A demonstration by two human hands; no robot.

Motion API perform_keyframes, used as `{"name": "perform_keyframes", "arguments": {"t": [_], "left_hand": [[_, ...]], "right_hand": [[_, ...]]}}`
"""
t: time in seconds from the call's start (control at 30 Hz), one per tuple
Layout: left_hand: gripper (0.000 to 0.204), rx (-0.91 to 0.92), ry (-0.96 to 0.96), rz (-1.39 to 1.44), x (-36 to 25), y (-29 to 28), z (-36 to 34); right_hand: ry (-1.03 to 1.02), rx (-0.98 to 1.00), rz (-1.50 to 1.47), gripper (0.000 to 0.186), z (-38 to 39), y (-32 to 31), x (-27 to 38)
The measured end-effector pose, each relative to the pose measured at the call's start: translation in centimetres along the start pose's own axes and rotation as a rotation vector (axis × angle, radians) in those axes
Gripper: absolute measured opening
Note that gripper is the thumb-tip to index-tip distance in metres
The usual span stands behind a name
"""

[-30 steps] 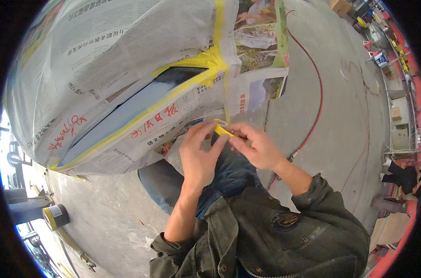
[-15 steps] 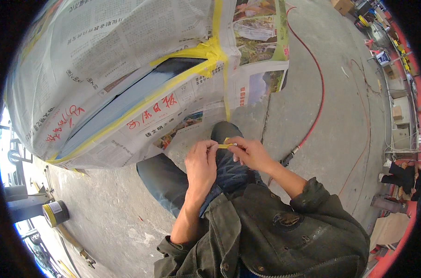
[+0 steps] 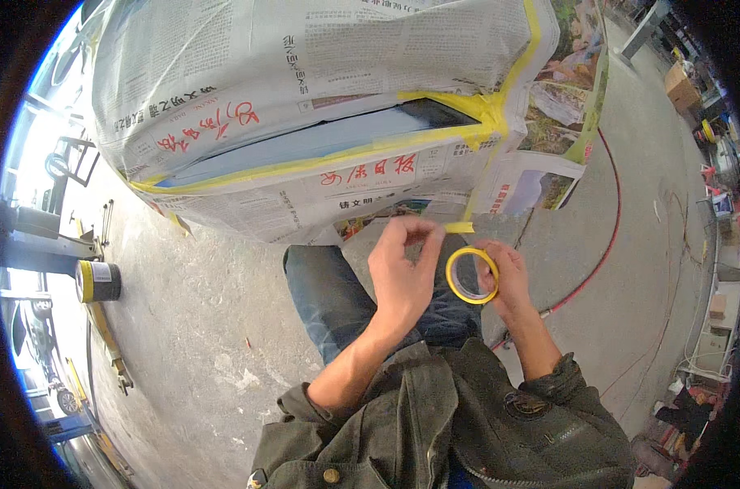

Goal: The person applies yellow masking tape over newspaper covering a car hood, then retrieves a paint spray gun and applies paint to the exposed hood area. The person moves around the vehicle to access different sections while spraying.

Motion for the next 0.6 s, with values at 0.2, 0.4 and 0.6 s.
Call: {"name": "perform_keyframes", "arguments": {"t": [0.2, 0.4, 0.6], "left_hand": [[0.018, 0.064, -0.11, 0.237, 0.2, 3.4, -0.8], [0.015, 0.043, 0.012, 0.193, -1.5, 2.9, -4.6], [0.021, 0.14, 0.074, 0.081, -2.9, 4.1, -8.0]], "right_hand": [[-0.022, 0.288, -0.15, 0.036, 2.1, 4.5, 4.4], [-0.658, 0.034, 0.34, 0.066, -2.3, 3.6, 8.4], [-0.483, -0.034, 0.59, 0.028, -5.4, 5.0, 12.7]]}}
Point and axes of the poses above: each hand's wrist, its own z-axis away from the middle knuckle, its own y-axis out of the palm, x = y × z, the point moved 3 cm from there along -z, towards the middle knuckle, and after that the axes turned 1 degree about z, right-handed, at the moved point
